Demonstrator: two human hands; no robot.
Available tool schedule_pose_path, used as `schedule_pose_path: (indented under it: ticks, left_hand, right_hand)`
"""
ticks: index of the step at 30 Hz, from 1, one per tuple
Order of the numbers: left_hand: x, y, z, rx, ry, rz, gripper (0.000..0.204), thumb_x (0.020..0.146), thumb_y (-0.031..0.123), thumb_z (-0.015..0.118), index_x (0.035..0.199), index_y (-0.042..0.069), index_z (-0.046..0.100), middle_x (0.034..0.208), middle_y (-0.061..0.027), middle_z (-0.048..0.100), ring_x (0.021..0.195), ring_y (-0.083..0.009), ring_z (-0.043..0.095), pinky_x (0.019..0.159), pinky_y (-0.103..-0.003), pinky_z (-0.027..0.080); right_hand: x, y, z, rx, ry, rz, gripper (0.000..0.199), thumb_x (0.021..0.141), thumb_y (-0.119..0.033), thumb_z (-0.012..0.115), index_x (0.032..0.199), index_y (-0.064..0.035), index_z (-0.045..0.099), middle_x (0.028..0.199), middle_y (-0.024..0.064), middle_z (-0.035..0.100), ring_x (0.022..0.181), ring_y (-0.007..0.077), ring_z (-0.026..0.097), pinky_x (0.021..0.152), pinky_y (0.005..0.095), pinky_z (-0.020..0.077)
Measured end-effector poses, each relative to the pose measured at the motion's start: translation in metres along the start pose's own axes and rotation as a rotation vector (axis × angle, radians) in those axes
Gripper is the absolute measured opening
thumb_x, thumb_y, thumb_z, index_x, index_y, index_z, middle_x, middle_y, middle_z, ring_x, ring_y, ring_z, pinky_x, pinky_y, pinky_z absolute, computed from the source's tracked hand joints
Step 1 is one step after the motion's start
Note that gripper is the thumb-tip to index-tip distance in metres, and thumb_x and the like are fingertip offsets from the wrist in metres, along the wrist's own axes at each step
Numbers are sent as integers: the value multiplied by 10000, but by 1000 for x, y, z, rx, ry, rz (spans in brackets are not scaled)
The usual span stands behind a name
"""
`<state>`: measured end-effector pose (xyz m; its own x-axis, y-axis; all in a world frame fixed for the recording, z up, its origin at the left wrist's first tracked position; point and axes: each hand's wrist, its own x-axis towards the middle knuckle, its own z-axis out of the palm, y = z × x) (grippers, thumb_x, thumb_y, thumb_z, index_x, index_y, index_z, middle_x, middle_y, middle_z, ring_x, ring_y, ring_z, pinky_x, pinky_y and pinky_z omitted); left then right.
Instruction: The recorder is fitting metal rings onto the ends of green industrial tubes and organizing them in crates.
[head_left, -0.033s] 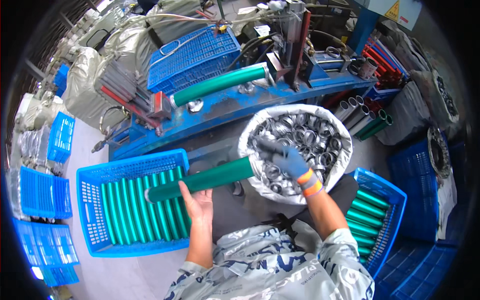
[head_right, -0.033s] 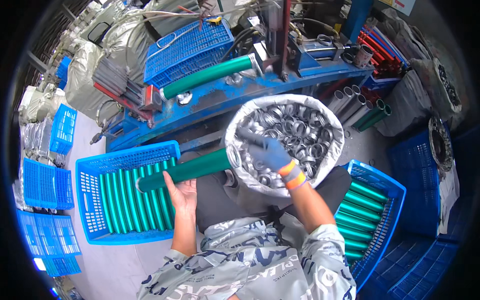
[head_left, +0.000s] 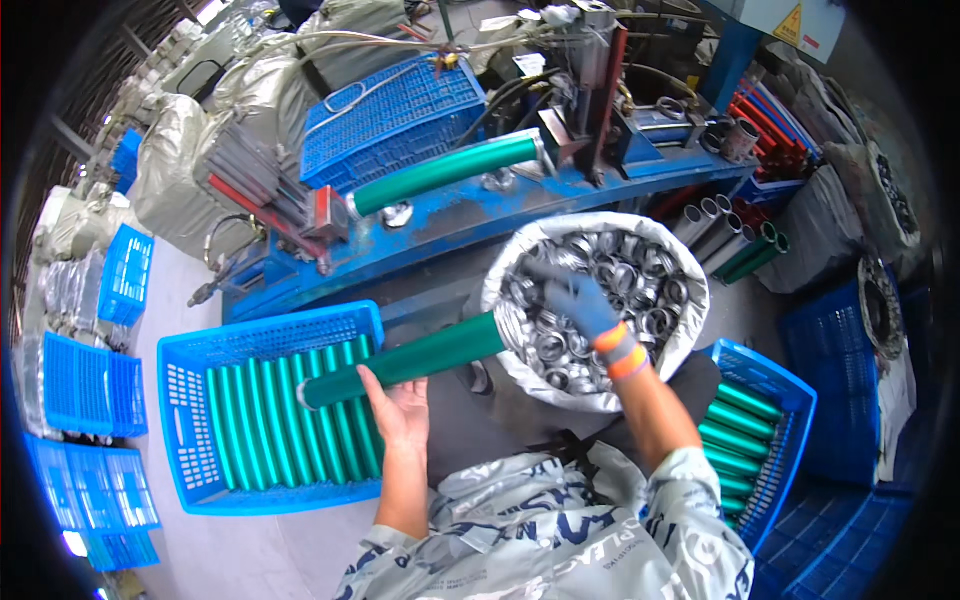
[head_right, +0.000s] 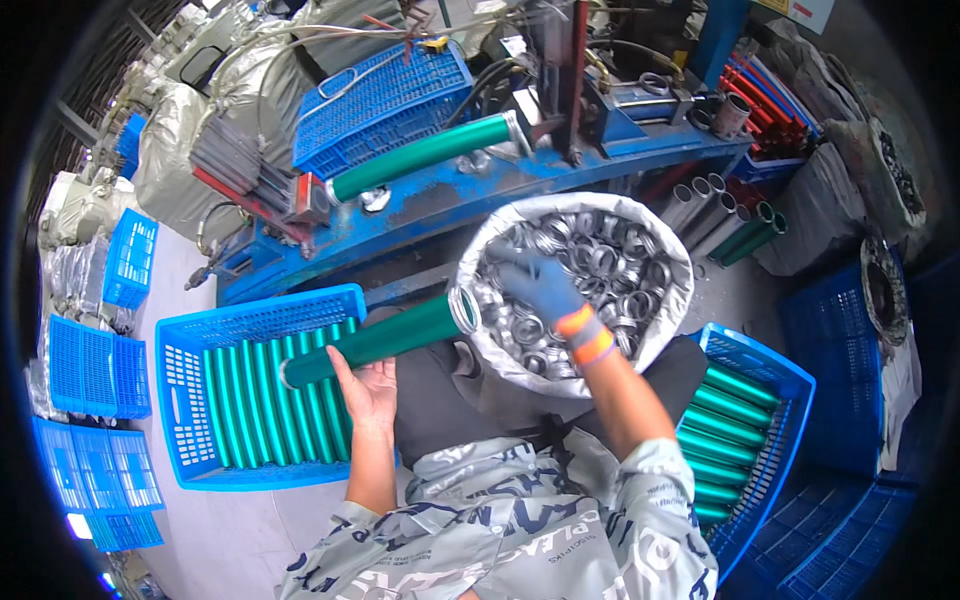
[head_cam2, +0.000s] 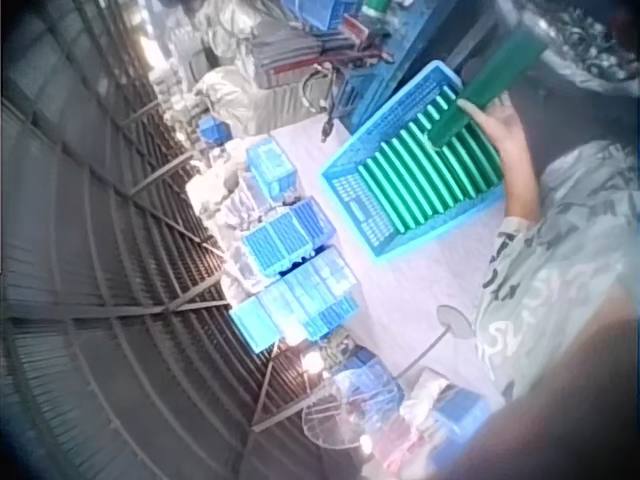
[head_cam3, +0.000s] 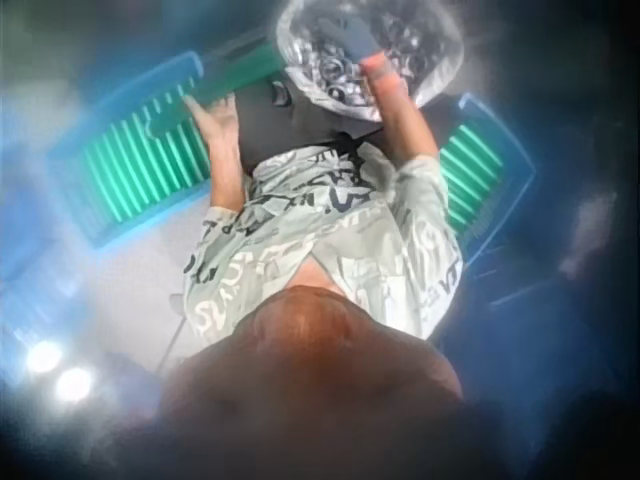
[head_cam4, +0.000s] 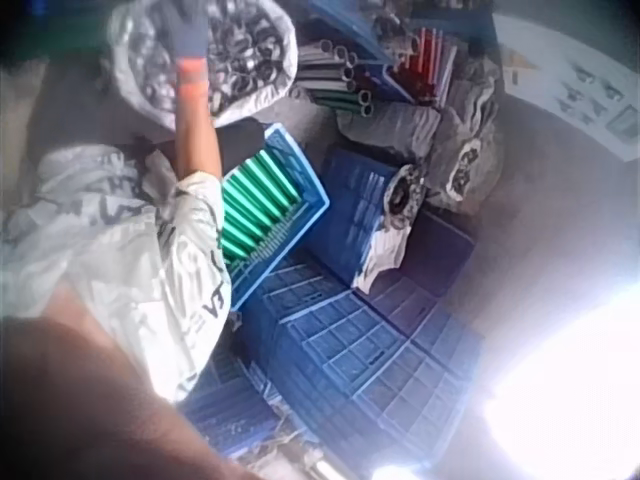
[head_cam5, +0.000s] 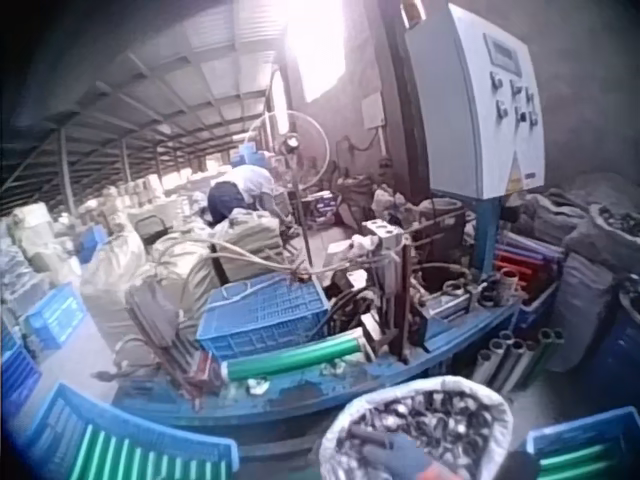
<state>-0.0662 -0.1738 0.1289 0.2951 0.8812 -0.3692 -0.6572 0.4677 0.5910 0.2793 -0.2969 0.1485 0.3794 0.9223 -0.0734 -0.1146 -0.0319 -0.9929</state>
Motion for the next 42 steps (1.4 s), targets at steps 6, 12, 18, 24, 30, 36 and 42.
schedule_pose_path:
  ticks: [6,12,18,24,30,36,42]
  left_hand:
    - [9,36,4,-122,4,23,730,1050,585,796,1485,34,596,1505,-129,664,1431,-270,627,1197,-439,561]
    - [40,29,7,-97,-21,-17,661,1067,514,810,1438,0,623,1465,-139,678,1388,-277,652,1185,-442,566]
    - [86,3,-17,115,95,-4,646,1077,450,823,1511,24,606,1569,-163,631,1517,-308,568,1275,-501,471]
    - [157,-74,105,156,-203,-73,786,1093,398,810,1702,78,429,1710,-163,517,1584,-392,510,1349,-626,369]
    - [308,-99,223,236,-90,-36,883,960,487,942,1570,3,526,1486,-200,669,1347,-429,699,1176,-577,581]
    - [373,-114,211,280,14,-103,900,954,523,937,1567,-1,538,1456,-268,695,1349,-484,705,1187,-622,549]
    - [359,-107,215,400,-27,-153,950,975,673,846,1587,5,563,1505,-317,677,1398,-494,683,1210,-645,519]
  right_hand:
    - [210,-43,29,-821,258,-446,597,1052,-323,696,1601,-96,637,1556,207,668,1435,422,634,1227,509,483]
    - [316,-30,7,-1628,428,-212,751,895,-254,820,1605,-234,577,1574,72,644,1542,390,525,1239,717,392]
    - [258,-70,25,-1345,221,-574,817,880,-399,887,1584,-111,587,1350,176,739,1242,431,711,1114,593,528]
    - [63,-141,-39,-585,536,-699,735,989,-91,750,1670,40,507,1408,233,769,1285,224,753,1106,355,570]
    - [-125,-79,-85,142,618,-628,696,1033,-192,710,1645,48,481,1375,170,716,1099,242,739,920,368,629]
    - [-229,-58,-90,86,784,-592,681,1051,-470,715,1462,60,597,1214,209,742,992,265,755,884,408,633]
    - [-283,-50,-102,106,1050,-371,560,1091,-339,686,1503,31,609,1276,179,744,984,239,747,884,389,639]
